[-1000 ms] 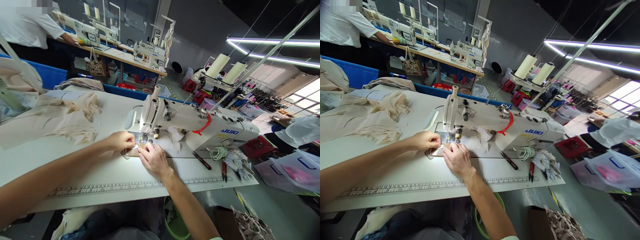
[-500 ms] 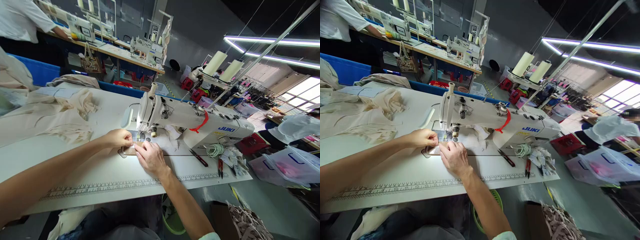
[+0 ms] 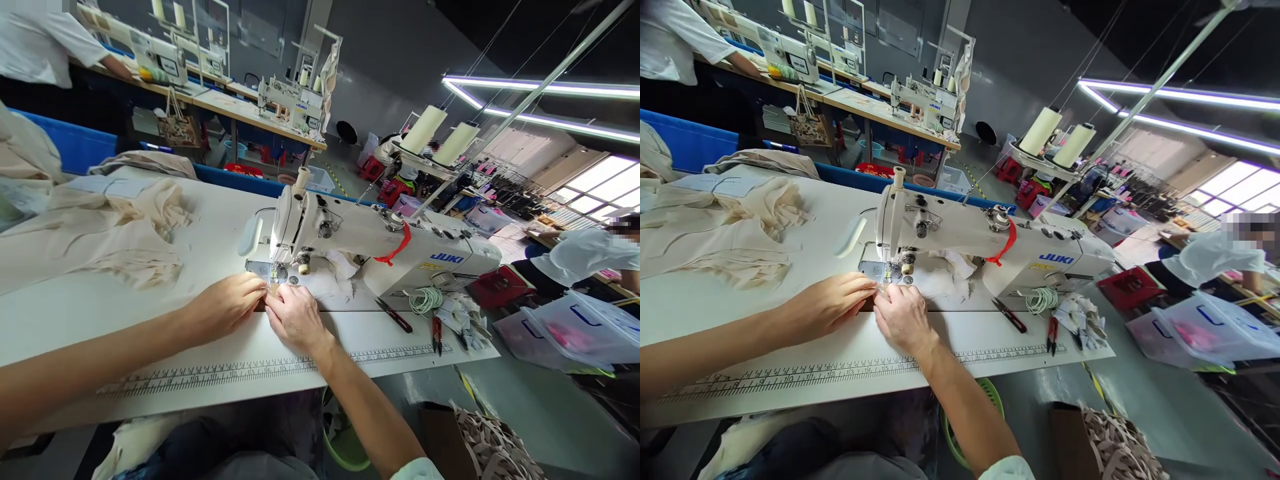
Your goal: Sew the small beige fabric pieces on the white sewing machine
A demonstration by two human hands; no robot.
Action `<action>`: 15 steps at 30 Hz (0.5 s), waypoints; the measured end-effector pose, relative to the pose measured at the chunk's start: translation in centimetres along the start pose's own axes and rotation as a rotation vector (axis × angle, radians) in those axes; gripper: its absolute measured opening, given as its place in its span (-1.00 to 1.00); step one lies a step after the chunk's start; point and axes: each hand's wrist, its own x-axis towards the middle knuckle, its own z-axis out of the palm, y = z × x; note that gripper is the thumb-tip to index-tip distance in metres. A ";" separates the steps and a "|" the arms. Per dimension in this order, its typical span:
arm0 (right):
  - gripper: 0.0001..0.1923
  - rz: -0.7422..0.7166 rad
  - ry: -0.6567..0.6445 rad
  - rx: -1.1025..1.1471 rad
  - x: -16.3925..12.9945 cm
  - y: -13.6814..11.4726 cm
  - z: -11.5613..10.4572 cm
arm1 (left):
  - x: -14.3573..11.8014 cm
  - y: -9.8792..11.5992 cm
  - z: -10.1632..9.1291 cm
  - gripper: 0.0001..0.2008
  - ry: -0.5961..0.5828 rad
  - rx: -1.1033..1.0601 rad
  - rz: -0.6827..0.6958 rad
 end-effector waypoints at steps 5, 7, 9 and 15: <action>-0.72 0.008 -0.004 0.007 0.1 -0.3 -0.2 | -1.8 0.9 1.2 -0.73 0.007 0.165 0.073; -0.72 0.017 -0.005 0.009 0.1 -0.1 -0.3 | -1.9 0.8 1.5 -0.71 -0.003 0.236 0.090; -0.74 0.049 -0.002 0.012 0.1 0.3 -0.3 | -1.5 0.7 1.7 -0.73 -0.024 0.277 0.088; -0.72 0.240 0.023 0.023 -0.1 2.6 0.0 | 0.2 -0.5 2.6 -0.78 -0.073 0.263 -0.010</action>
